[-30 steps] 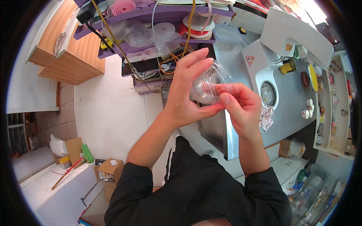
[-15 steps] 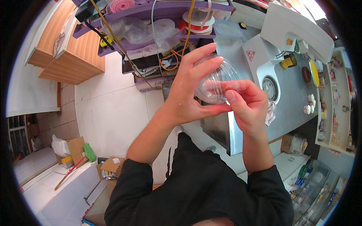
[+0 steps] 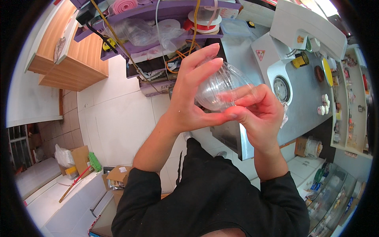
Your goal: The person fills a piping bag with white cream and pipes it into several small paper cups containing cake pieces. They then add a red decorative swirl on top of the cream in each cup.
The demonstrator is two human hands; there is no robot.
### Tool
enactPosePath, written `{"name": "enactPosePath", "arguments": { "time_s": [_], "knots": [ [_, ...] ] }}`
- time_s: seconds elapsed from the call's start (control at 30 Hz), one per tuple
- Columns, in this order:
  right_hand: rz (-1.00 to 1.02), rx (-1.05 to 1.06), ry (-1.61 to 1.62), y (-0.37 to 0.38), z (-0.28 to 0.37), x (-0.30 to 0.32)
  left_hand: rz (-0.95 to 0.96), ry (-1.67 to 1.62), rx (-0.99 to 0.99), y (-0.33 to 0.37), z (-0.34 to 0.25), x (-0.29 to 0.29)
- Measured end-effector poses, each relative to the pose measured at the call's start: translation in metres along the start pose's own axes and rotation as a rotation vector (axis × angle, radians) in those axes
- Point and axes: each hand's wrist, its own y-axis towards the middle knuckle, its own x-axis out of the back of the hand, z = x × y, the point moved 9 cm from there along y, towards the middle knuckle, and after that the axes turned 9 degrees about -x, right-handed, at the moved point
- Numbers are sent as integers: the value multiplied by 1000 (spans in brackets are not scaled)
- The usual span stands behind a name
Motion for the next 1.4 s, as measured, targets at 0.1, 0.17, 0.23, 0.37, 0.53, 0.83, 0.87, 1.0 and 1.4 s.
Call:
{"name": "enactPosePath", "arguments": {
  "time_s": [0.1,0.17,0.23,0.37,0.53,0.83,0.87,1.0,1.4],
  "knots": [
    [67,85,-23,-1,5,-4,-10,-53,15,-1,-1,1],
    [65,29,139,-1,1,-2,36,-16,-10,-1,-2,-3],
    [59,3,211,-1,0,-2,55,9,-29,0,-3,-5],
    [30,-39,259,0,2,-2,-17,-24,-25,3,-5,-3],
    [38,23,102,3,19,-2,-22,2,-17,3,-5,-4],
    [-22,-112,-39,5,23,1,37,198,-98,14,-15,-16],
    [7,-94,-95,7,24,1,46,222,-122,15,-17,-17],
    [23,-82,-111,10,24,10,59,321,-184,14,-20,-20],
    [6,-102,278,5,14,31,118,404,-286,21,-30,-28]
  ]
}}
